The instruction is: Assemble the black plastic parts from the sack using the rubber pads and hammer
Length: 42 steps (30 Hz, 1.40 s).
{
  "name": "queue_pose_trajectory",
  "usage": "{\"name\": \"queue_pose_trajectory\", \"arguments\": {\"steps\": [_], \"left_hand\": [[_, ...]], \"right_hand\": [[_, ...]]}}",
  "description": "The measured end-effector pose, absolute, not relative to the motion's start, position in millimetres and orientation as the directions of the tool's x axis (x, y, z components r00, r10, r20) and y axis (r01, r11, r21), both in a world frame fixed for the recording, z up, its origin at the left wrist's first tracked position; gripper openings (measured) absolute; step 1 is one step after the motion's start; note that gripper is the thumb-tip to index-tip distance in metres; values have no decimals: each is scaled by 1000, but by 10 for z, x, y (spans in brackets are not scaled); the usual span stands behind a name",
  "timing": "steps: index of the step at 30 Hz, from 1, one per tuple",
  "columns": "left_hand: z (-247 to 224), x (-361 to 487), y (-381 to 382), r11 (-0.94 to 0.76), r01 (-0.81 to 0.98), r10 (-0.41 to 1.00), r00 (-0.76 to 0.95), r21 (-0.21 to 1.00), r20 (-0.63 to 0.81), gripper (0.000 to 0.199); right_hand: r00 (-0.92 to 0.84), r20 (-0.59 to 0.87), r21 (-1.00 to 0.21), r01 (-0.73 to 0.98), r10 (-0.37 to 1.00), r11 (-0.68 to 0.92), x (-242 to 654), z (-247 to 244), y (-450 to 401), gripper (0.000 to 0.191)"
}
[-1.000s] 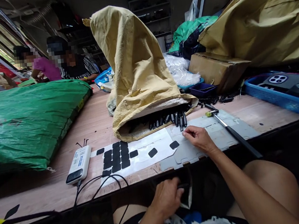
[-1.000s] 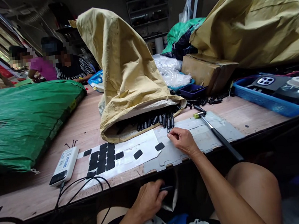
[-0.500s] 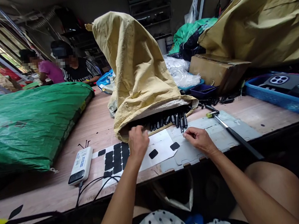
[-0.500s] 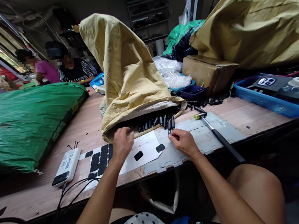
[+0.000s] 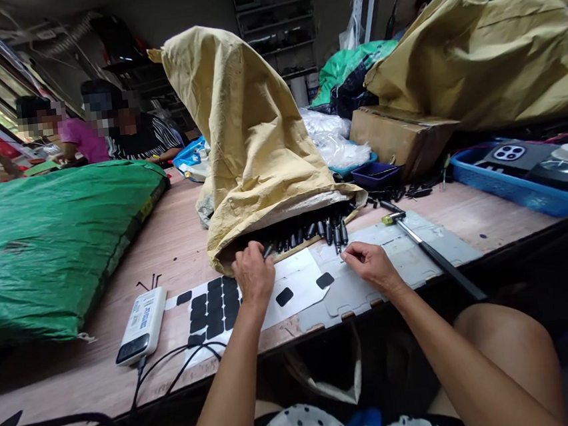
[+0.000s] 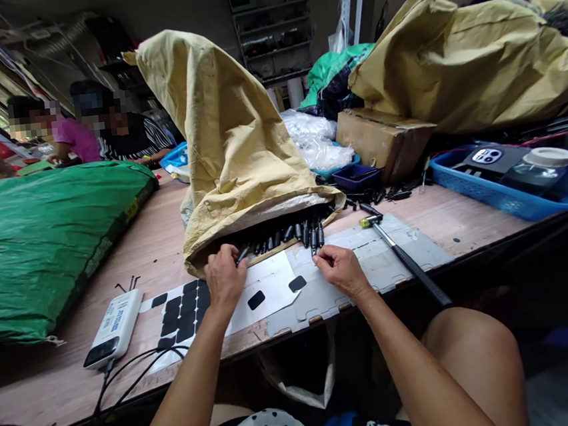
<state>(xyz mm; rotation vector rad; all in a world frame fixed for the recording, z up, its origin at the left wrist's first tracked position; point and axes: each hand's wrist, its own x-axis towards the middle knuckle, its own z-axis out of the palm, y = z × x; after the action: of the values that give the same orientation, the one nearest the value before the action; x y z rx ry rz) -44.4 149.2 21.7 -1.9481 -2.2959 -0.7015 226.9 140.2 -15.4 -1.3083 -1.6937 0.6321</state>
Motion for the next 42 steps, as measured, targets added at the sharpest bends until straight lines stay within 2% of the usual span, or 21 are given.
{"name": "queue_pose_trajectory", "arguments": {"steps": [4,6,8,10,13,16,19,22,25,27,30,34,39,42], "left_hand": [[13,-251,1220,-217,810,957,68,545,281,23],[-85,-203,1159,-272,749,954,130,604,269,20],[-131,-189,1138,-284,731,951,136,620,276,17],[-126,-190,1138,-286,723,952,144,628,268,17],[-83,-188,1144,-281,732,958,171,621,231,17],[-70,-181,1143,-276,731,960,180,624,213,19],[-94,-181,1143,-270,716,962,166,644,219,19],[-113,-186,1152,-268,706,962,162,656,219,17],[-107,-190,1162,-270,701,962,173,660,210,18],[-101,-192,1164,-268,695,963,173,667,207,18],[-109,-200,1164,-274,687,962,177,674,210,17],[-139,-217,1166,-284,677,958,175,679,226,18],[-131,-218,1166,-264,709,964,161,654,214,14],[-129,-211,1165,-262,683,964,154,682,217,17]], "right_hand": [[-34,358,-803,498,933,326,2251,-155,1397,27],[26,425,-762,549,905,342,2296,-143,1397,24],[128,525,-658,689,841,305,2418,-125,1401,19],[261,589,-529,840,765,121,2620,-116,1413,23],[457,522,-401,877,721,-265,3008,-148,1449,44],[477,356,-306,872,803,-382,3348,-210,1491,40],[433,309,-302,889,847,-344,3486,-224,1497,32],[396,440,-385,894,806,-229,3334,-144,1423,30],[263,527,-529,846,808,70,2921,6,1254,25],[88,494,-626,726,865,284,2583,110,1102,30],[-172,459,-643,613,872,459,2150,205,871,40],[-297,417,-618,600,859,508,1873,182,670,45],[-323,380,-523,698,867,489,1844,113,630,51],[-292,382,-515,721,877,464,1883,122,643,51]]}}
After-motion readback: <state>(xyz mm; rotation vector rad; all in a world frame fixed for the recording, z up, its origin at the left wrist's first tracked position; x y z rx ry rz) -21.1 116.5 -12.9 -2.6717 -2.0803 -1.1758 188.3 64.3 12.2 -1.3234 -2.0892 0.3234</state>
